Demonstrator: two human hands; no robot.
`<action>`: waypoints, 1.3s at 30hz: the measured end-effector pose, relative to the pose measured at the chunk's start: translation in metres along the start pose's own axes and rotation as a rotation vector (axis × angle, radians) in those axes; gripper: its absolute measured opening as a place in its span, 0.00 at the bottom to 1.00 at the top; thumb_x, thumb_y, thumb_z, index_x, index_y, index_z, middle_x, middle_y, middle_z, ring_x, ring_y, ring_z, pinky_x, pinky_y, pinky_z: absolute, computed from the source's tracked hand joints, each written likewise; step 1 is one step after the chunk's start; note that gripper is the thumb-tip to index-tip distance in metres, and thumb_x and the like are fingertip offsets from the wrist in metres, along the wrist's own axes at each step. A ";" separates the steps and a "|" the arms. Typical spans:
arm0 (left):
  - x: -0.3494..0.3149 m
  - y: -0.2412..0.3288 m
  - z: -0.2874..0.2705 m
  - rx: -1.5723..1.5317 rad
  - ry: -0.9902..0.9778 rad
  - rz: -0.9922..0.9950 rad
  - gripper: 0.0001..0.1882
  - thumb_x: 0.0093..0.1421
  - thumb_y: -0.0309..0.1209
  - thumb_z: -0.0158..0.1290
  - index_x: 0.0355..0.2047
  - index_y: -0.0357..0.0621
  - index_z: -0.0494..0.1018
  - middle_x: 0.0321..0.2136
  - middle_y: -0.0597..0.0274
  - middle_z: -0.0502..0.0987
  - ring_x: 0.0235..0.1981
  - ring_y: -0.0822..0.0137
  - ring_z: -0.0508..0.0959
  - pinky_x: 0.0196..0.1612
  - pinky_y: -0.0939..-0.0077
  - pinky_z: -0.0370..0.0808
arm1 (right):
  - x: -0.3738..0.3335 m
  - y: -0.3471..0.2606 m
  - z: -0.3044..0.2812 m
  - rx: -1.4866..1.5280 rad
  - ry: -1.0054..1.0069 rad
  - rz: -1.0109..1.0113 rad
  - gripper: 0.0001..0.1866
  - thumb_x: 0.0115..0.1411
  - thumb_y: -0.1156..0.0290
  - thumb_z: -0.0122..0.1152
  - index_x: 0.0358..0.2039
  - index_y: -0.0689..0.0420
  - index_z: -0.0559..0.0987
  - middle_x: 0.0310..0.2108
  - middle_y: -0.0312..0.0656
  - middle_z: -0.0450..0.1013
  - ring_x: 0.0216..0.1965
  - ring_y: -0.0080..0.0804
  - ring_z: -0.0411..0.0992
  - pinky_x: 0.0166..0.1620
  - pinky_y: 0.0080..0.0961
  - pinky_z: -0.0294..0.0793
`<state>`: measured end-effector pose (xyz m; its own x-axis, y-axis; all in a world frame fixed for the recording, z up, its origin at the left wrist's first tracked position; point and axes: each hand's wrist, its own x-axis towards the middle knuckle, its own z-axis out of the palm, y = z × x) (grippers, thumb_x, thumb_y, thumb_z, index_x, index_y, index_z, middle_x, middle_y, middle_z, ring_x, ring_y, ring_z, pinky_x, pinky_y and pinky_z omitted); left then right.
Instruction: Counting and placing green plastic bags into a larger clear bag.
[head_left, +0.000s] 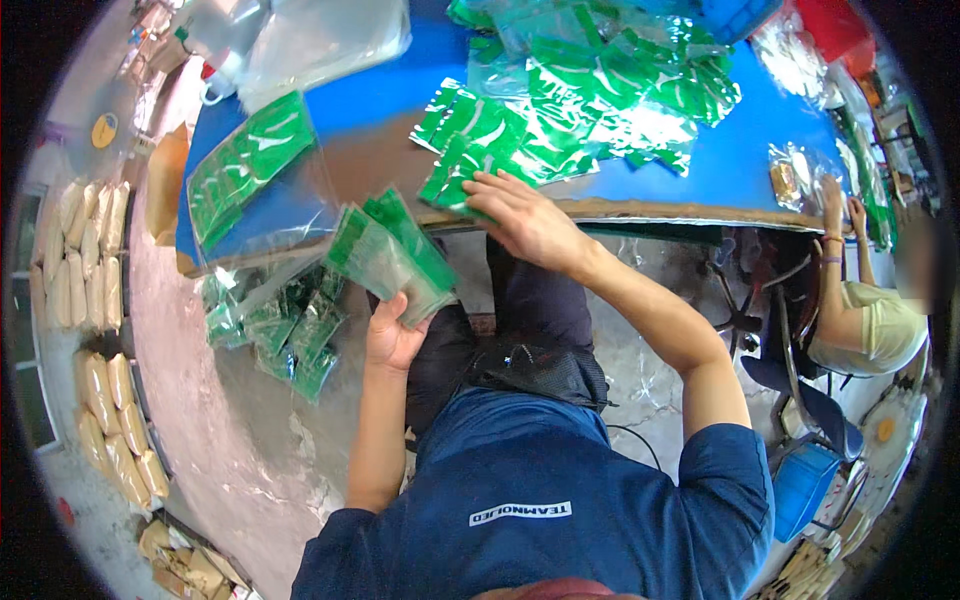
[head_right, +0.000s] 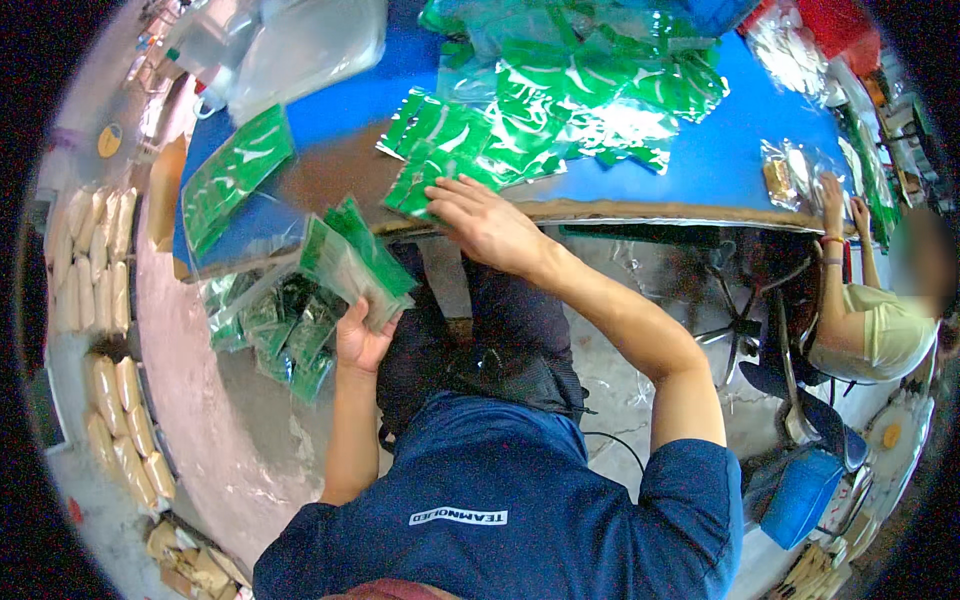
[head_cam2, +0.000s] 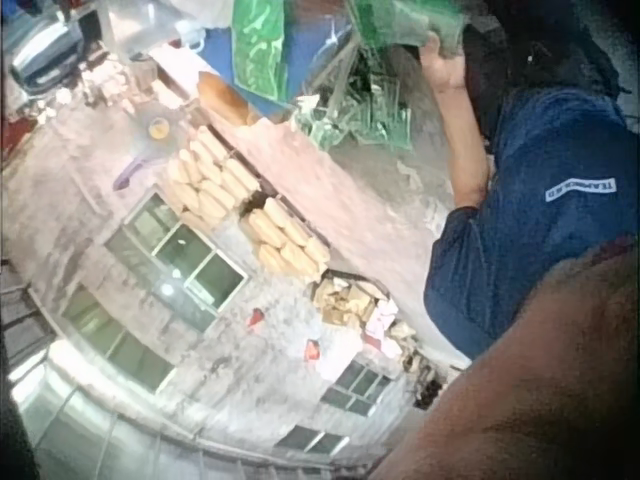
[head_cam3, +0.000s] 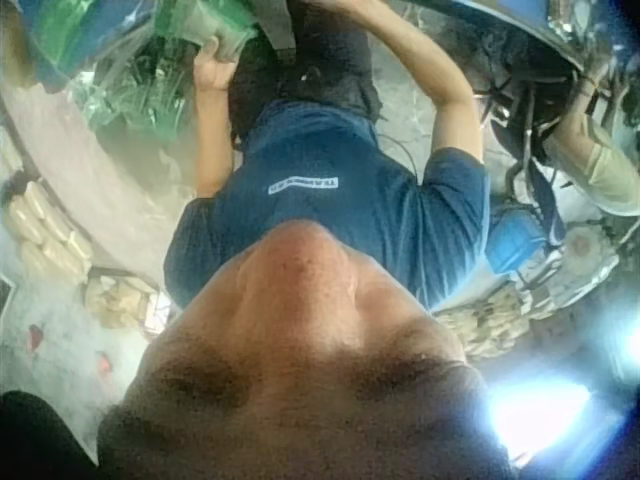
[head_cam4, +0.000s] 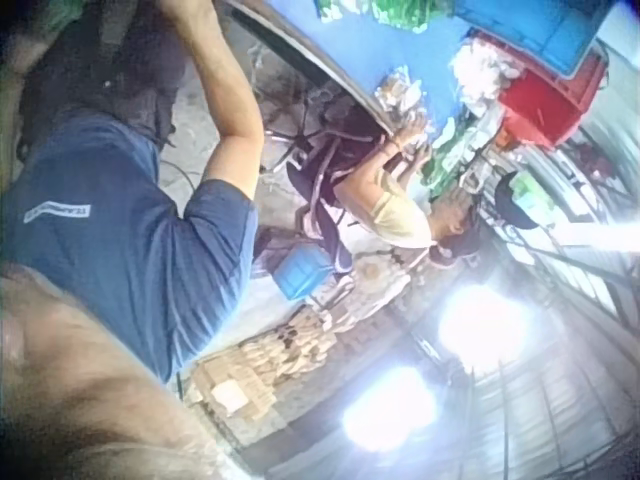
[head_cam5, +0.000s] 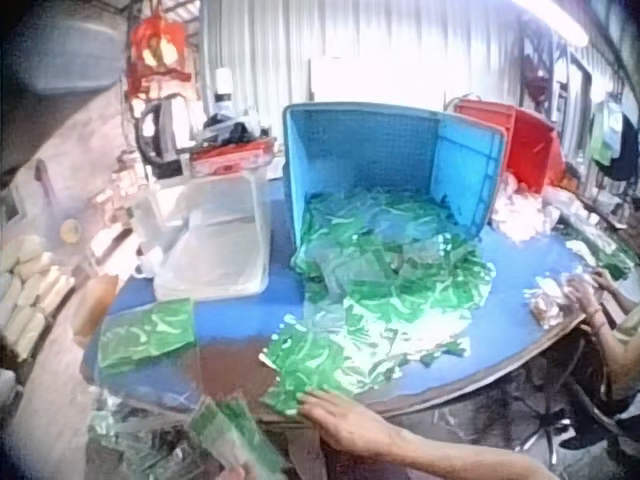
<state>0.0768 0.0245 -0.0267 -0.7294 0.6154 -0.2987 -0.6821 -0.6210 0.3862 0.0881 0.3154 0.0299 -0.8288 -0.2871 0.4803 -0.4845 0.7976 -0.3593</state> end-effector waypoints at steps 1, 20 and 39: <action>0.003 0.001 -0.002 -0.081 -0.064 -0.039 0.33 0.59 0.28 0.60 0.63 0.42 0.61 0.60 0.51 0.68 0.61 0.50 0.68 0.66 0.46 0.63 | 0.004 -0.006 0.003 0.012 -0.003 -0.008 0.21 0.59 0.71 0.65 0.53 0.58 0.73 0.56 0.50 0.70 0.60 0.49 0.67 0.62 0.43 0.66; 0.003 0.007 0.036 0.066 -0.076 0.204 0.33 0.56 0.25 0.62 0.61 0.40 0.63 0.55 0.59 0.72 0.57 0.60 0.72 0.62 0.59 0.68 | 0.056 -0.007 -0.004 -0.020 0.543 0.409 0.09 0.66 0.67 0.53 0.38 0.60 0.77 0.33 0.49 0.77 0.36 0.46 0.76 0.40 0.36 0.75; 0.029 -0.015 0.026 0.120 0.098 0.151 0.28 0.60 0.24 0.57 0.60 0.40 0.63 0.56 0.52 0.72 0.57 0.52 0.73 0.60 0.52 0.72 | 0.030 -0.018 -0.016 -0.224 0.210 0.389 0.31 0.60 0.55 0.61 0.58 0.60 0.69 0.59 0.59 0.65 0.62 0.59 0.61 0.62 0.51 0.60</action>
<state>0.0673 0.0644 -0.0186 -0.8282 0.4663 -0.3108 -0.5581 -0.6367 0.5321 0.0767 0.3012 0.0634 -0.8508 0.1490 0.5040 -0.0595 0.9255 -0.3740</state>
